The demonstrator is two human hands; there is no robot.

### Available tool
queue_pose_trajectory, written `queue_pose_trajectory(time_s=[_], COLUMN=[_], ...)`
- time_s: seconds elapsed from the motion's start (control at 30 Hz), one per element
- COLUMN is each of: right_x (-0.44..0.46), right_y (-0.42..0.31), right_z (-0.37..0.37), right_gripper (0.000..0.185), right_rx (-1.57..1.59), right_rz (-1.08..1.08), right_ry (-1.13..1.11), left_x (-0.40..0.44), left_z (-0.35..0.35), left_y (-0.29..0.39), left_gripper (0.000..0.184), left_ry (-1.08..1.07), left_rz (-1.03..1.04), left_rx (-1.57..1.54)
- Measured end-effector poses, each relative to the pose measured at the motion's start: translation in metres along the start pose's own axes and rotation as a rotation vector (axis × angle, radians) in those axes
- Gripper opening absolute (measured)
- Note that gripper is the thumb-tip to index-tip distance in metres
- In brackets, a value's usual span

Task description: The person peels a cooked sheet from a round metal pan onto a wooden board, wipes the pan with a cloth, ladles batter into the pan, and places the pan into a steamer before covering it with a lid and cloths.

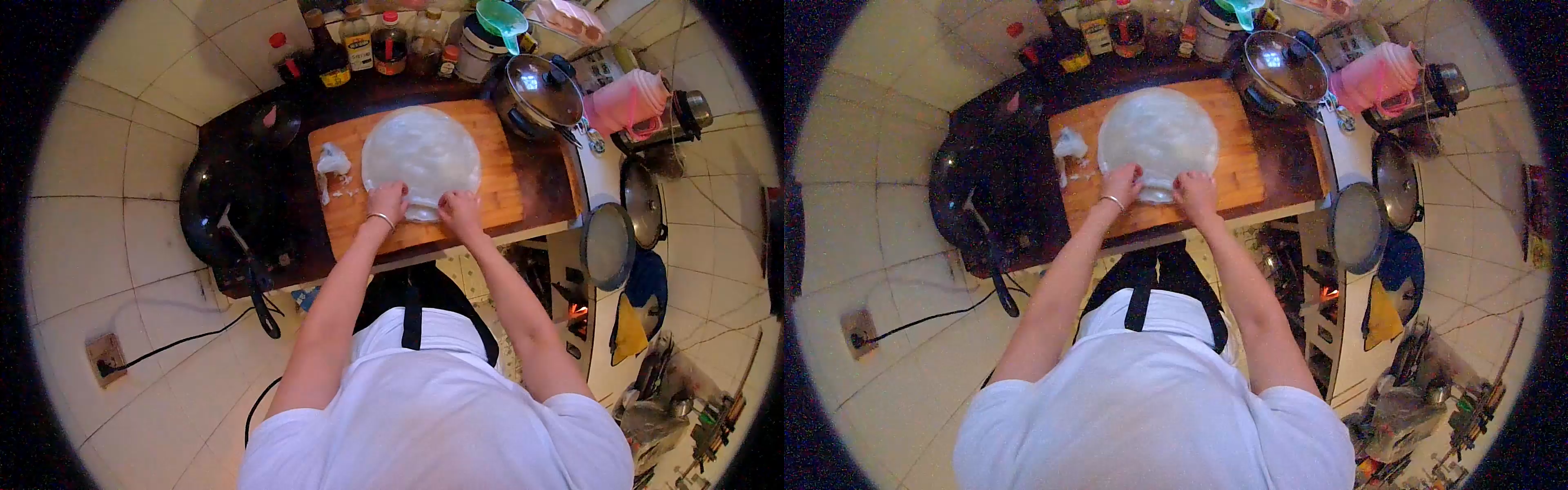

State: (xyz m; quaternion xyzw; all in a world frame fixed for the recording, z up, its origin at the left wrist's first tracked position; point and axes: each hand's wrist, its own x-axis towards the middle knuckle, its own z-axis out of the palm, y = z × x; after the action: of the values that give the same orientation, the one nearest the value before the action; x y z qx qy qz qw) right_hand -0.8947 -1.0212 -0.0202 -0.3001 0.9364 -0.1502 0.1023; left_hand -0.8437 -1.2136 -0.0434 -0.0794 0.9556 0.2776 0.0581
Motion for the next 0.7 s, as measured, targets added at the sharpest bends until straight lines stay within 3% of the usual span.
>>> queue_pose_trajectory(time_s=[0.07, 0.13, 0.27, 0.33, 0.47, 0.53, 0.67, 0.7], right_x=[-0.005, -0.005, -0.007, -0.002, -0.001, -0.004, -0.004, -0.006], right_y=[-0.003, -0.002, -0.003, -0.003, -0.006, -0.008, -0.014, -0.014], right_z=[0.007, 0.018, 0.028, 0.025, 0.021, 0.022, 0.029, 0.025], right_gripper=[0.024, 0.028, 0.030, 0.034, 0.034, 0.029, 0.022, 0.021], right_rx=[-0.028, 0.105, 0.376, 0.499, 0.334, 0.153, 0.290, 0.189], right_rz=[0.023, -0.076, 0.087, 0.191, 0.115, -0.060, 0.058, -0.014], right_ry=[0.016, 0.166, 0.215, 0.008, 0.008, 0.387, 0.387, 0.228], left_x=[-0.005, -0.009, -0.014, -0.008, -0.008, -0.013, -0.015, -0.017], left_z=[-0.001, 0.001, 0.001, 0.004, -0.002, -0.002, 0.003, 0.000], left_y=[-0.001, -0.008, -0.006, 0.001, 0.010, 0.007, 0.003, 0.000], left_gripper=[0.024, 0.025, 0.027, 0.028, 0.026, 0.019, 0.011, 0.011], left_ry=[-0.037, 0.088, 0.183, 0.067, 0.000, -0.091, -0.086, -0.117], left_rz=[0.010, 0.247, 0.250, 0.018, -0.046, 0.045, 0.040, 0.132], left_rx=[-0.002, 0.152, 0.063, -0.161, -0.080, 0.004, 0.011, 0.121])
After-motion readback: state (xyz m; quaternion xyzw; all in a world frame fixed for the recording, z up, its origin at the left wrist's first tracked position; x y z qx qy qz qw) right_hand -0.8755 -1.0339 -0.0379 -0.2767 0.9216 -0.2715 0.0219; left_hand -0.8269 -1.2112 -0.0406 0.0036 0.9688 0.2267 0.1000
